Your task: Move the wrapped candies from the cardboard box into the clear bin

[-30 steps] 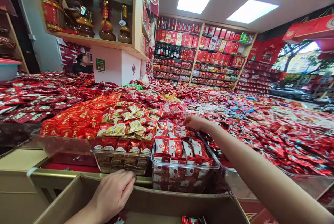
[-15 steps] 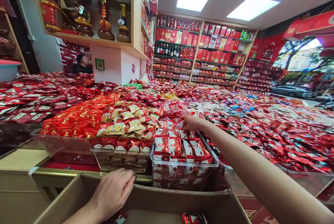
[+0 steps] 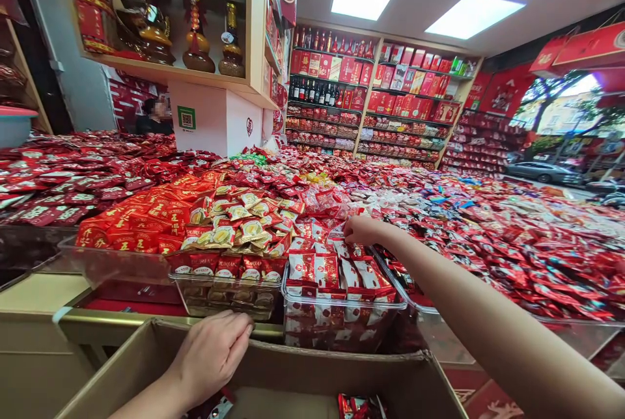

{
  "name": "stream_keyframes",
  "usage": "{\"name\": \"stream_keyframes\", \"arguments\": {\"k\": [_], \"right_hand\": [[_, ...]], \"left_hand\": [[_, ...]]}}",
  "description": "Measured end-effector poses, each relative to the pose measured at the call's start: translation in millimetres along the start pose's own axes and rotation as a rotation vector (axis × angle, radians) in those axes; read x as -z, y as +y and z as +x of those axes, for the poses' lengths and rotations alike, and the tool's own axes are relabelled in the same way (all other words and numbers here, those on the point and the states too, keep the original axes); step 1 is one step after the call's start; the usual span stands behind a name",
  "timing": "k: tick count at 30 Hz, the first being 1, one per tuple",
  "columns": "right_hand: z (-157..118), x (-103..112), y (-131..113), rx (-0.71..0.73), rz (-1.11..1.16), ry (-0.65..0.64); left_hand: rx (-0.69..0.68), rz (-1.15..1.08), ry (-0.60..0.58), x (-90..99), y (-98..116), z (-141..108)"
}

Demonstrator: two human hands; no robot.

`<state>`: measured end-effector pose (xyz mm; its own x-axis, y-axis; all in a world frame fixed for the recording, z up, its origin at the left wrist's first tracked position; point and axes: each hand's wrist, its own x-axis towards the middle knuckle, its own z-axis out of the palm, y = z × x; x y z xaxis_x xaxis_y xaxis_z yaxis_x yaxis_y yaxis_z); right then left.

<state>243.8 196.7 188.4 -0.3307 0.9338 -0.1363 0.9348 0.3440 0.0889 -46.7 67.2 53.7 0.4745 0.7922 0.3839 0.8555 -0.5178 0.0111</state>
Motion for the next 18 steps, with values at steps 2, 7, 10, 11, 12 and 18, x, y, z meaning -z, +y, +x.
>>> {"name": "stream_keyframes", "arguments": {"k": [2,7,10,11,12,18], "right_hand": [[1,-2,-1,0.004,-0.007,-0.009],[1,-1,-5,0.019,-0.019,0.024],[-2,1,-7,0.030,-0.030,0.034],[-3,1,-8,0.029,-0.037,0.033],[-4,1,-9,0.027,-0.044,0.031],[-10,2,-12,0.018,-0.069,0.024]], "left_hand": [[-0.005,-0.008,0.011,0.8,0,0],[-0.007,-0.022,0.019,1.8,1,0],[-0.007,-0.023,0.016,1.7,1,1],[-0.006,-0.024,0.017,1.7,1,1],[-0.005,-0.025,0.018,2.0,1,1],[-0.012,-0.038,0.043,4.3,2,1]]}}
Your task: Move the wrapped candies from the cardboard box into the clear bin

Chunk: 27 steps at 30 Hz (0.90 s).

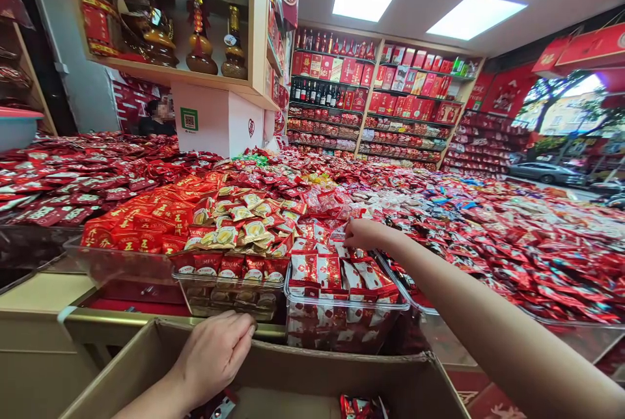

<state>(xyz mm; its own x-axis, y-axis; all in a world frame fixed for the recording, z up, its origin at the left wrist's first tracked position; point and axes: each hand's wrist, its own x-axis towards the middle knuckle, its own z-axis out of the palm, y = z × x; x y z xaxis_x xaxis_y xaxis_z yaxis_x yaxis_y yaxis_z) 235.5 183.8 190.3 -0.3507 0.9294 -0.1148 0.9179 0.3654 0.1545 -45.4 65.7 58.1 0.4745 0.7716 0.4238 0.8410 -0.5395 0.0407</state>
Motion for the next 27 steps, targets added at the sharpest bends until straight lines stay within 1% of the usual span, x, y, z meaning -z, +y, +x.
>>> {"name": "stream_keyframes", "arguments": {"k": [4,9,13,18,22,24,27], "right_hand": [[-4,2,-1,-0.008,0.001,-0.013],[-13,3,-3,0.013,0.011,0.029],[-21,1,-5,0.003,0.027,0.018],[-23,-3,-4,0.001,0.064,-0.004],[-31,0,-1,0.011,0.095,-0.008],[-37,3,-1,0.029,0.142,-0.032],[-45,6,-1,0.059,0.269,-0.120]], "left_hand": [[-0.012,0.015,0.008,-2.5,-2,-1],[0.000,0.024,-0.012,-5.0,-2,-1],[0.005,0.000,0.002,-3.7,-2,-1],[-0.001,0.024,-0.012,-3.9,-2,-1],[-0.007,0.039,-0.028,-5.4,-4,-1],[-0.005,0.039,-0.030,-5.7,-4,-1],[-0.009,0.032,-0.030,-5.8,-4,-2]]}}
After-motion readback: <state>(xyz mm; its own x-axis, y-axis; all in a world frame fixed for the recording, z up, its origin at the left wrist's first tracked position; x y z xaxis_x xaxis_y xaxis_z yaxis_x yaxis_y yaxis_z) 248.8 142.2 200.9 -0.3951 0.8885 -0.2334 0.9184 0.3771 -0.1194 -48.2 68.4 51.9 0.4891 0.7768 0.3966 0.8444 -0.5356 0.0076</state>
